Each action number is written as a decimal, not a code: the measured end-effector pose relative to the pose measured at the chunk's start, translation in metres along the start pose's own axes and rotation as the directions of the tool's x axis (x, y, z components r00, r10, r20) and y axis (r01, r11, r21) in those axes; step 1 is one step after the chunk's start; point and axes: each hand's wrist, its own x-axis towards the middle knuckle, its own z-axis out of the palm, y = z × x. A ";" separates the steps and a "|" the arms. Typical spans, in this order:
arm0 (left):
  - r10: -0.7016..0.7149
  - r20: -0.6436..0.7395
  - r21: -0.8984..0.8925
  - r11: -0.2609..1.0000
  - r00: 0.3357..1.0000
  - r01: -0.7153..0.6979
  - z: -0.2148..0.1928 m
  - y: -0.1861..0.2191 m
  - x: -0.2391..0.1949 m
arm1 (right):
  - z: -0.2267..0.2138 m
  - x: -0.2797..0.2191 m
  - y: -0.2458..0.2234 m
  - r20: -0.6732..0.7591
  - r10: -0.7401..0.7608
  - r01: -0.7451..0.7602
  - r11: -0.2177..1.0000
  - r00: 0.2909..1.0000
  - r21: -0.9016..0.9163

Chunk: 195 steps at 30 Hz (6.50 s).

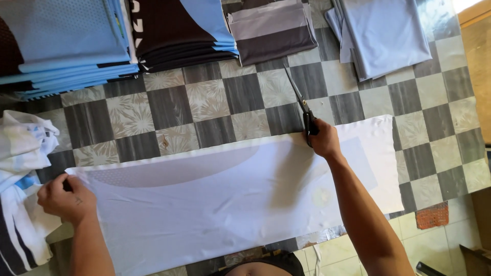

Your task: A person uses large scissors to cut out pattern pieces from fabric on a table and then folds the finished pieces.

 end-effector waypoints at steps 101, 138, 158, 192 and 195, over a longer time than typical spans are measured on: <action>0.700 0.374 -0.674 0.655 0.608 -0.340 -0.208 -0.109 -0.088 | 0.276 -0.688 -0.226 0.767 -0.138 -0.486 0.699 0.627 0.524; 0.667 0.281 -0.650 0.661 0.690 -0.374 -0.185 -0.118 -0.115 | 0.369 -0.656 -0.339 0.596 0.085 -0.434 0.768 0.798 0.471; 0.680 0.319 -0.693 0.642 0.660 -0.328 -0.188 -0.121 -0.112 | 0.334 -0.625 -0.391 0.591 0.104 -0.480 0.703 0.800 0.525; 0.683 0.356 -0.693 0.651 0.638 -0.310 -0.187 -0.123 -0.112 | 0.342 -0.542 -0.426 0.559 0.092 -0.483 0.630 0.824 0.608; 0.679 0.361 -0.687 0.657 0.640 -0.309 -0.187 -0.123 -0.113 | 0.332 -0.541 -0.433 0.546 0.114 -0.484 0.633 0.830 0.604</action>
